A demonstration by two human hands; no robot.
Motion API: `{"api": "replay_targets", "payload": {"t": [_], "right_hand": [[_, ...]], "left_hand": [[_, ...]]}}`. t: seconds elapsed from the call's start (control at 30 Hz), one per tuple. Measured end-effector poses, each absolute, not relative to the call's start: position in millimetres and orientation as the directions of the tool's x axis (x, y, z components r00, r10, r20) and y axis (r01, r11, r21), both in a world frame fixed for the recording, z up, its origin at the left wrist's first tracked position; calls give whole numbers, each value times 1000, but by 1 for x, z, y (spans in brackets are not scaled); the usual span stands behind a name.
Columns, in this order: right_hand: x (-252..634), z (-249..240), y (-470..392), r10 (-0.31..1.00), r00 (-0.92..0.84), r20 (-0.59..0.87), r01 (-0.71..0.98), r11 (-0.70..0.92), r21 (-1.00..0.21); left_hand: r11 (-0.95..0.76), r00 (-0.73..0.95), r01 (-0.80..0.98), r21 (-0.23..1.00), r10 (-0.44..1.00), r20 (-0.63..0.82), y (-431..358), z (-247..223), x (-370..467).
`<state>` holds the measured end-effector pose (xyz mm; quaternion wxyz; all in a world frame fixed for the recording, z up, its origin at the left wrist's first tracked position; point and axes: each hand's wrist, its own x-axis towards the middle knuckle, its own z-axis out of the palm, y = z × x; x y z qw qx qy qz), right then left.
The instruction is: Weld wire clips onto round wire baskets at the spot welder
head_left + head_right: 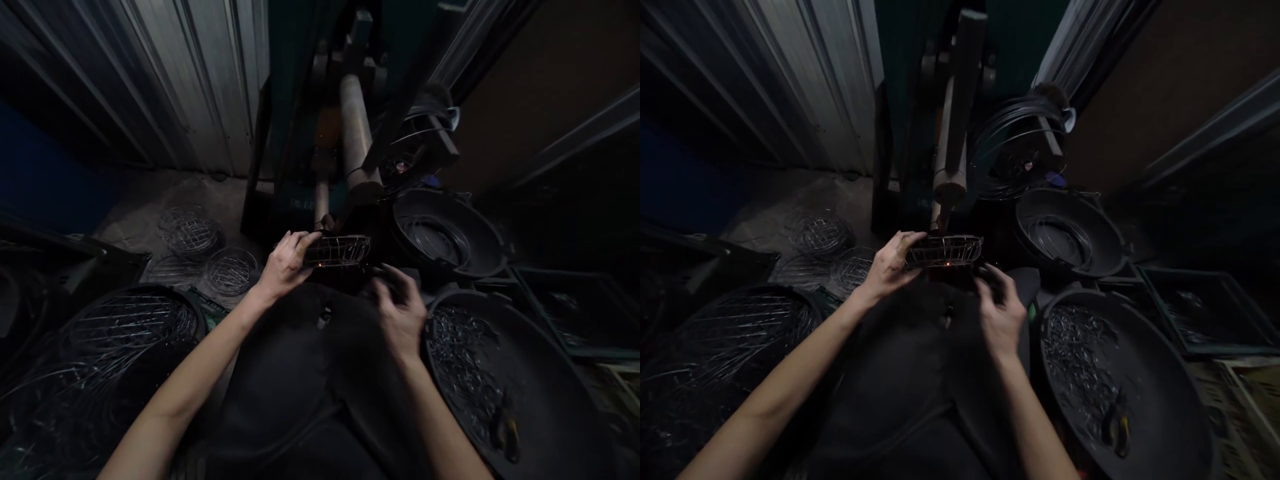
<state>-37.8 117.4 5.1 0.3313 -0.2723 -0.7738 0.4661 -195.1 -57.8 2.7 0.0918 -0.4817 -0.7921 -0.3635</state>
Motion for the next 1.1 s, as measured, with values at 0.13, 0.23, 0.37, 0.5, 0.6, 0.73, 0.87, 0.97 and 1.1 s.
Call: {"api": "replay_targets", "payload": {"t": [0.13, 0.23, 0.37, 0.5, 0.6, 0.73, 0.87, 0.97, 1.1], "right_hand": [[72, -30, 209, 872, -487, 52, 733, 440, -518], [136, -75, 264, 870, -375, -319, 922, 386, -30], [172, -123, 282, 763, -389, -515, 903, 427, -50], [184, -138, 283, 766, -399, -504, 904, 419, -80], [194, -134, 285, 828, -375, -416, 918, 393, -45], [203, -119, 285, 885, -376, -276, 919, 394, 12], [201, -92, 284, 890, -445, -96, 895, 442, -57], [178, -64, 275, 867, -498, -14, 848, 484, -214], [122, -21, 242, 654, -743, 142, 614, 751, -243]], "left_hand": [[253, -500, 796, 550, 788, 361, -55, 11, -174], [287, -453, 771, 568, 875, 172, -36, 13, -155], [197, -281, 863, 466, 953, 118, -27, 0, -131], [308, -407, 820, 482, 906, 113, -59, -26, -124], [340, -508, 729, 594, 851, 136, -77, -39, -128], [302, -546, 658, 690, 823, 160, -76, -40, -131], [279, -538, 671, 687, 821, 193, -72, -33, -134], [210, -504, 691, 692, 825, 254, -72, -24, -135], [168, -435, 776, 608, 841, 322, -67, -3, -134]]}}
